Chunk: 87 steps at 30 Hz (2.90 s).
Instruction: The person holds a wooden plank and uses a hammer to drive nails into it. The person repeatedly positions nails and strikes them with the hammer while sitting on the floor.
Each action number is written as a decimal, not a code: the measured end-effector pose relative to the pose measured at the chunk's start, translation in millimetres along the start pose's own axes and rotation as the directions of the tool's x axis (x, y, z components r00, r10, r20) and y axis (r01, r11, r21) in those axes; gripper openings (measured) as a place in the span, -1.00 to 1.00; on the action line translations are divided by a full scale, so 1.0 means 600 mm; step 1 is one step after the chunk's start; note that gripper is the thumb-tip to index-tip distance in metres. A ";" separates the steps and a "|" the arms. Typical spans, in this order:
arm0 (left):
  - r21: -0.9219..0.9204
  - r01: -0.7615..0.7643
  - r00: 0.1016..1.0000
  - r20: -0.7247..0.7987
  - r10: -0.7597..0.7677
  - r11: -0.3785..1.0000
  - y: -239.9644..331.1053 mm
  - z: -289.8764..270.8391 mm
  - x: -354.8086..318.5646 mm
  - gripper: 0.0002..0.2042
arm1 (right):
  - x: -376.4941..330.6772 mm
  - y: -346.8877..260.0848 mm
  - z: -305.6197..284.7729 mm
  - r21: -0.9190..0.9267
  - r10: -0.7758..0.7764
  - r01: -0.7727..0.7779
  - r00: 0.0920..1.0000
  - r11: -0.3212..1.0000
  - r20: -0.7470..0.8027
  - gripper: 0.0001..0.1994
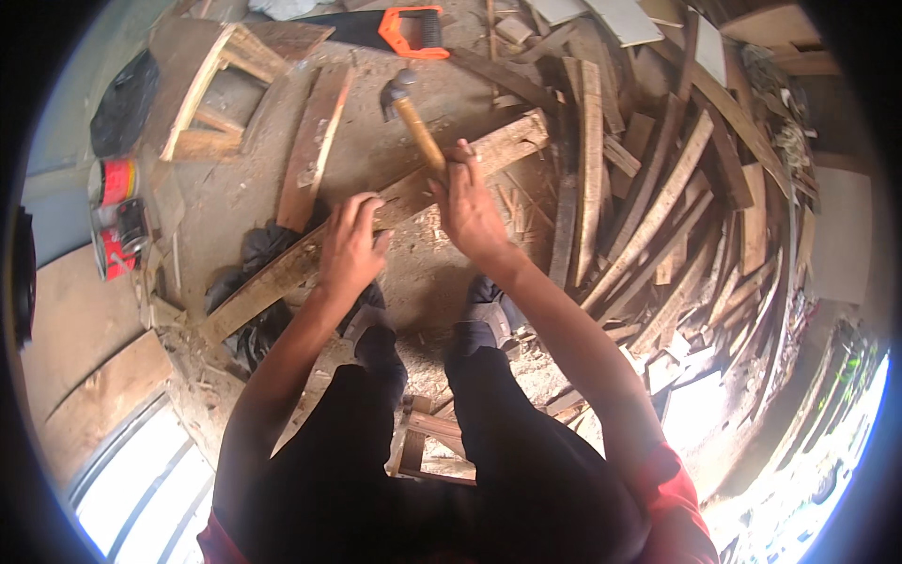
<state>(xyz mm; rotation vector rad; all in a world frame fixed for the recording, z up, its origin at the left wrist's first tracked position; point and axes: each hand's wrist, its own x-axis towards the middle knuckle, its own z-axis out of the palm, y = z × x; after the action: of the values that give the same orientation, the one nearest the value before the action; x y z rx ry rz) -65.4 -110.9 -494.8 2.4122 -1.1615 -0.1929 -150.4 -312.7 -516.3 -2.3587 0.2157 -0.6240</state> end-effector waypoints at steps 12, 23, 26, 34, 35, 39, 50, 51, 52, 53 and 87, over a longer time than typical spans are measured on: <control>-0.416 -0.082 0.996 0.001 0.091 0.906 -0.079 -0.021 0.026 -0.73 | -0.109 -0.004 -0.099 0.169 0.537 -0.568 0.820 0.805 0.198 -0.79; -0.477 0.154 0.986 0.024 -0.163 0.865 -0.097 -0.042 0.121 -0.73 | -0.138 -0.057 -0.098 0.161 0.678 -0.752 0.650 0.640 0.343 -0.63; -0.520 0.115 0.971 -0.120 -0.205 0.847 -0.137 -0.046 0.083 -0.79 | -0.105 -0.084 -0.073 0.189 0.628 -0.771 0.613 0.608 0.479 -0.60; -0.467 0.349 0.887 -0.116 -0.447 0.813 -0.234 -0.083 0.038 -0.83 | -0.020 -0.049 -0.066 0.143 0.461 -0.651 0.658 0.746 0.595 -0.66; -0.447 0.283 0.921 -0.121 -0.370 0.849 -0.232 -0.085 0.063 -0.82 | -0.013 -0.043 -0.070 0.131 0.488 -0.672 0.644 0.729 0.589 -0.67; -0.246 0.075 0.992 -0.077 -0.097 0.966 -0.238 -0.064 0.250 -0.77 | -0.014 -0.016 -0.058 0.211 0.611 -0.754 0.636 0.622 0.471 -0.68; 0.122 0.472 0.882 -0.088 -0.464 0.873 -0.233 0.068 0.455 -0.72 | -0.035 -0.045 -0.020 0.399 0.725 -0.789 0.600 0.467 0.338 -0.58; 0.041 0.465 0.881 -0.126 -0.457 0.884 -0.227 0.071 0.457 -0.79 | -0.035 -0.047 -0.030 0.337 0.740 -0.818 0.570 0.466 0.358 -0.58; 0.018 0.481 0.874 -0.093 -0.477 0.877 -0.230 0.073 0.459 -0.81 | -0.031 -0.050 -0.038 0.280 0.747 -0.839 0.544 0.467 0.382 -0.58; -0.005 0.497 0.866 -0.061 -0.496 0.868 -0.233 0.075 0.461 -0.83 | -0.030 -0.051 -0.045 0.257 0.744 -0.844 0.536 0.470 0.400 -0.58; -0.744 0.651 0.571 0.612 -0.547 -0.153 0.024 0.006 -0.020 -0.73 | -0.156 -0.147 -0.110 0.124 0.660 -0.851 0.479 0.510 0.578 -0.66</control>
<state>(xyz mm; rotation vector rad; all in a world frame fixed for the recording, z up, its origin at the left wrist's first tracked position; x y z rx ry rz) -84.3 -110.5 -492.0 1.4296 0.3732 -1.0136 -265.6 -254.5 -450.7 -1.6449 0.8131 0.3500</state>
